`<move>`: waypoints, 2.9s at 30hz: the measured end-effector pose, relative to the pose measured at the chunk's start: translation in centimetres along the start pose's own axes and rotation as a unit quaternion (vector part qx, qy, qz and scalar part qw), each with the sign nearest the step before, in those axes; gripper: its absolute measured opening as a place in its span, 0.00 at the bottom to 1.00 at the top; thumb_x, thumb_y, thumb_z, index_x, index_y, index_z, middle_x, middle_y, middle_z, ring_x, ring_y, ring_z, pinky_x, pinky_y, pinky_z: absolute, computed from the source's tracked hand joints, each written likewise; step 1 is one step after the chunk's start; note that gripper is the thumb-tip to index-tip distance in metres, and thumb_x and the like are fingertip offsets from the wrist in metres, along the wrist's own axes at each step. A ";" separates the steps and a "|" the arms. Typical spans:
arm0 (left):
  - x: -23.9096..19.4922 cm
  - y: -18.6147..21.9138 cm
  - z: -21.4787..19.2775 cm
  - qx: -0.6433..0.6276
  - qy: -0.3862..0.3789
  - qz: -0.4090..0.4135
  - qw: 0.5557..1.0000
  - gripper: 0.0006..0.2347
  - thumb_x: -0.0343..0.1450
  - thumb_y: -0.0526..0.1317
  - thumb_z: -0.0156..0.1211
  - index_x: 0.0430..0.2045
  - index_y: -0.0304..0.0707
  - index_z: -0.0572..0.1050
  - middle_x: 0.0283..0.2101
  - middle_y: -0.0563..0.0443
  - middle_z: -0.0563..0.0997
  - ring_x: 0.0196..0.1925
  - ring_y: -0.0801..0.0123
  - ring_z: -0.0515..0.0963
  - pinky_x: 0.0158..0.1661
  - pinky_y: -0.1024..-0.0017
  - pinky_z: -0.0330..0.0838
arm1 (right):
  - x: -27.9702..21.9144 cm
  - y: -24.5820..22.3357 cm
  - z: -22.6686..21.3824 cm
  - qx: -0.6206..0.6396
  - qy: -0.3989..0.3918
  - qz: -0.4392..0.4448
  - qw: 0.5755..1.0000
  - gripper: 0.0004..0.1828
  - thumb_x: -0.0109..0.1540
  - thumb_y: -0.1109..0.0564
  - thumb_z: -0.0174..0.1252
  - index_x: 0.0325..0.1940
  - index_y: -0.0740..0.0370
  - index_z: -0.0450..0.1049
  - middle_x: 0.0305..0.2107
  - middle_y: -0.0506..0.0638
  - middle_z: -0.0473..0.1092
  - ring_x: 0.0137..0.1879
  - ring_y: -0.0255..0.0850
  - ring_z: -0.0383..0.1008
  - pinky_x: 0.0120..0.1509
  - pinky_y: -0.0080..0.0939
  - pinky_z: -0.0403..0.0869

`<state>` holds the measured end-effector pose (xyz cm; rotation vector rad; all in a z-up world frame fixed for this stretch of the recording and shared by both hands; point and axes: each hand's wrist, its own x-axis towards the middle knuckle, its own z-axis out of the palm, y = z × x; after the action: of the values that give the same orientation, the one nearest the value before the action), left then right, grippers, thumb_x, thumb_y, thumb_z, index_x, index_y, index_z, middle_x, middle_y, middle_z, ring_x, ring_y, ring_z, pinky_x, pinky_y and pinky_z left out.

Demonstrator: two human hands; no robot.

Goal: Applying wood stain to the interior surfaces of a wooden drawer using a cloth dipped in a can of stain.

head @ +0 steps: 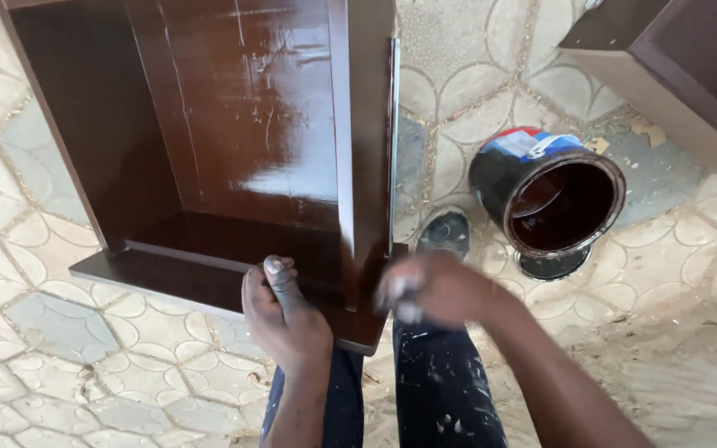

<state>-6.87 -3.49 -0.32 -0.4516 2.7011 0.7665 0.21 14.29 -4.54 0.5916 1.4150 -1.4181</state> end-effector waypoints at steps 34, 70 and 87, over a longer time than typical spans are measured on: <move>0.5 -0.3 0.4 0.061 -0.028 -0.028 0.997 0.20 0.79 0.54 0.40 0.33 0.41 0.78 0.35 0.52 0.81 0.39 0.64 0.80 0.40 0.62 0.71 | 9.3 22.3 14.8 0.857 0.004 -0.185 0.480 0.13 0.63 0.57 0.60 0.48 0.68 0.73 0.32 0.56 0.75 0.34 0.45 0.77 0.36 0.41 0.80; 1.0 0.1 0.4 -0.051 -0.087 0.018 0.995 0.17 0.78 0.45 0.44 0.35 0.38 0.82 0.36 0.51 0.84 0.40 0.65 0.82 0.41 0.68 0.75 | 12.8 -5.4 -10.7 0.118 0.493 -0.031 0.861 0.19 0.64 0.52 0.58 0.59 0.52 0.68 0.30 0.50 0.72 0.35 0.45 0.71 0.38 0.46 0.70; 0.6 0.6 0.7 -0.102 -0.090 0.096 0.986 0.24 0.80 0.49 0.31 0.39 0.31 0.80 0.38 0.45 0.83 0.41 0.59 0.82 0.43 0.66 0.75 | 10.0 -9.7 -11.7 0.325 0.429 -0.060 0.841 0.07 0.64 0.55 0.58 0.44 0.54 0.68 0.24 0.45 0.63 0.23 0.33 0.58 0.24 0.38 0.62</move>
<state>-7.53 -2.72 -0.86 -0.1564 2.5332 1.0877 -15.56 20.36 -11.25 1.7771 1.6139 -1.8476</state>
